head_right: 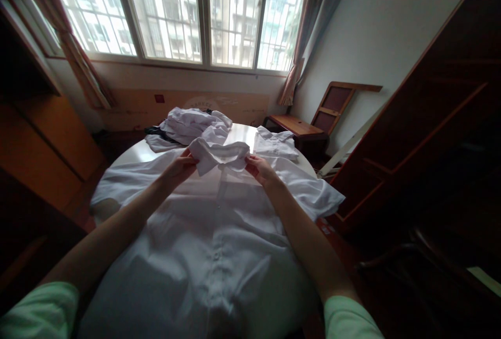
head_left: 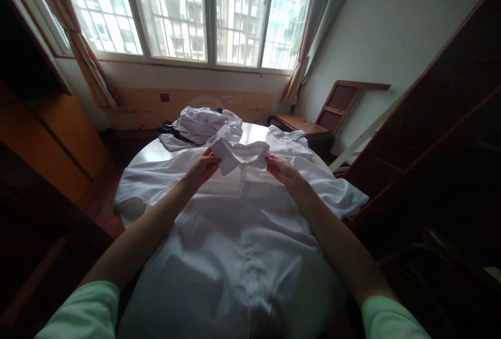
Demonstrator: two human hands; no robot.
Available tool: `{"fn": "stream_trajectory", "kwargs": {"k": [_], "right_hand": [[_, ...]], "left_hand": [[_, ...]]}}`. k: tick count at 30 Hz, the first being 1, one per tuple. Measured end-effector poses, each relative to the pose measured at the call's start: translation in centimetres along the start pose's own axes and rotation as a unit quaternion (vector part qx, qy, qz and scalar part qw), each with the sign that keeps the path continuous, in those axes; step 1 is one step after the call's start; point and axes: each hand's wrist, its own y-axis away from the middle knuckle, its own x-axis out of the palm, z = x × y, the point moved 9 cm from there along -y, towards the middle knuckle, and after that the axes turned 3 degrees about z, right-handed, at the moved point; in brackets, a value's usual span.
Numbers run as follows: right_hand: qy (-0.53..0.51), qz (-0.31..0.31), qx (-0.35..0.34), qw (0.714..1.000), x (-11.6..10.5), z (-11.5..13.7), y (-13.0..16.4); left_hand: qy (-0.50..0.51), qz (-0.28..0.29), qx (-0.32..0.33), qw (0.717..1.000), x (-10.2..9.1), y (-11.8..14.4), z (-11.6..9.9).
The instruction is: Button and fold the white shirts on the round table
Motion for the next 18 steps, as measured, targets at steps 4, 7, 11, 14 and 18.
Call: {"fn": "stream_trajectory", "kwargs": {"k": [4,7,11,14,18], "right_hand": [[-0.037,0.004,-0.048,0.998,0.4,1.1,0.3],[-0.059,0.044,-0.075,0.994,1.7,2.1,1.0],[-0.058,0.063,-0.061,0.994,2.4,2.3,1.7],[-0.037,0.065,-0.053,0.996,2.4,2.5,2.1],[-0.015,0.087,-0.06,0.994,3.0,2.6,2.3]], "left_hand": [[0.006,-0.011,-0.002,1.0,0.1,0.1,-0.4],[0.021,-0.051,0.012,0.998,-0.8,-0.2,-0.9],[0.029,-0.105,0.015,0.994,-2.4,-0.8,-1.0],[0.001,-0.105,0.006,0.994,-3.0,-0.9,-0.9],[-0.01,-0.082,-0.021,0.996,-3.3,-0.4,-0.7]]}}
